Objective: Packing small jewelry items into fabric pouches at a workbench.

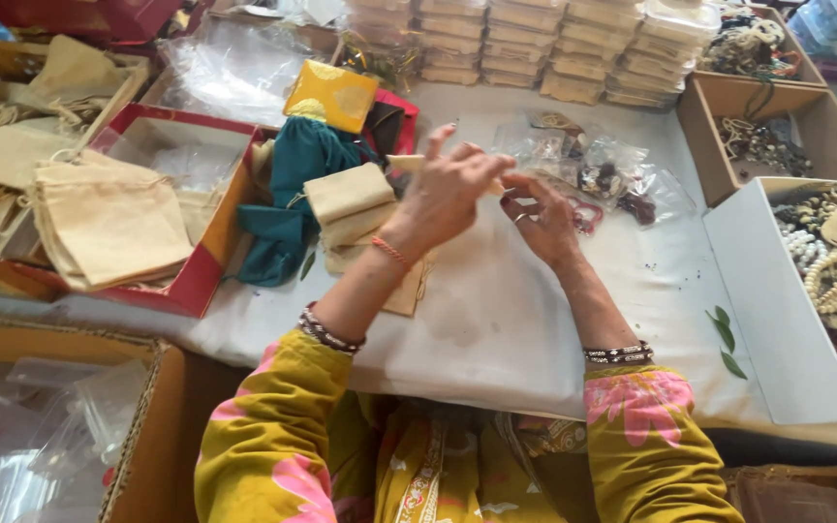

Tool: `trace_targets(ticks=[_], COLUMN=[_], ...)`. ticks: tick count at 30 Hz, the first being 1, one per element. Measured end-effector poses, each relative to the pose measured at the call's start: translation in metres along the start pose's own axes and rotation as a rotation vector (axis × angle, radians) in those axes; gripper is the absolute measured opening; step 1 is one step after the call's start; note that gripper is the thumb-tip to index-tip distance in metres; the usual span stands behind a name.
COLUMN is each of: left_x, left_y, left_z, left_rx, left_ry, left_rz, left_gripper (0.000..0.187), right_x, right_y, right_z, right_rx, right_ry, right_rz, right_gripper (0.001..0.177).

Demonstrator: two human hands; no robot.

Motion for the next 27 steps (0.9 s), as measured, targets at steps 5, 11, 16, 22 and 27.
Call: trace_targets(ticks=[5, 11, 16, 22, 27], left_x=[-0.019, -0.004, 0.016, 0.027, 0.032], left_y=[-0.04, -0.033, -0.062, -0.083, -0.08], left_z=[0.001, 0.007, 0.037, 0.059, 0.067], left_rx=[-0.095, 0.009, 0.252, 0.516, 0.427], left_ry=[0.06, 0.215, 0.405, 0.489, 0.63], left_rz=[-0.04, -0.348, -0.245, -0.227, -0.295], left_gripper=[0.049, 0.056, 0.053, 0.038, 0.024], right_x=[0.002, -0.003, -0.002, -0.003, -0.002], right_y=[-0.017, -0.016, -0.026, -0.019, -0.013], right_z=[-0.045, -0.044, -0.061, -0.045, -0.056], right_rx=[-0.015, -0.074, -0.119, -0.23, -0.202], right_ry=[-0.02, -0.149, -0.178, -0.316, -0.331], right_rz=[0.03, 0.044, 0.085, 0.108, 0.05], right_gripper=[0.032, 0.037, 0.03, 0.021, 0.021])
Point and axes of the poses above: each hand's wrist, its own x-axis away from the middle knuckle, its own y-axis out of the back of the hand, z = x × y, the point moved 6 cm from there along -x, towards the middle knuckle, and after that the axes turned 15 degrees about x, right-handed, at the moved point
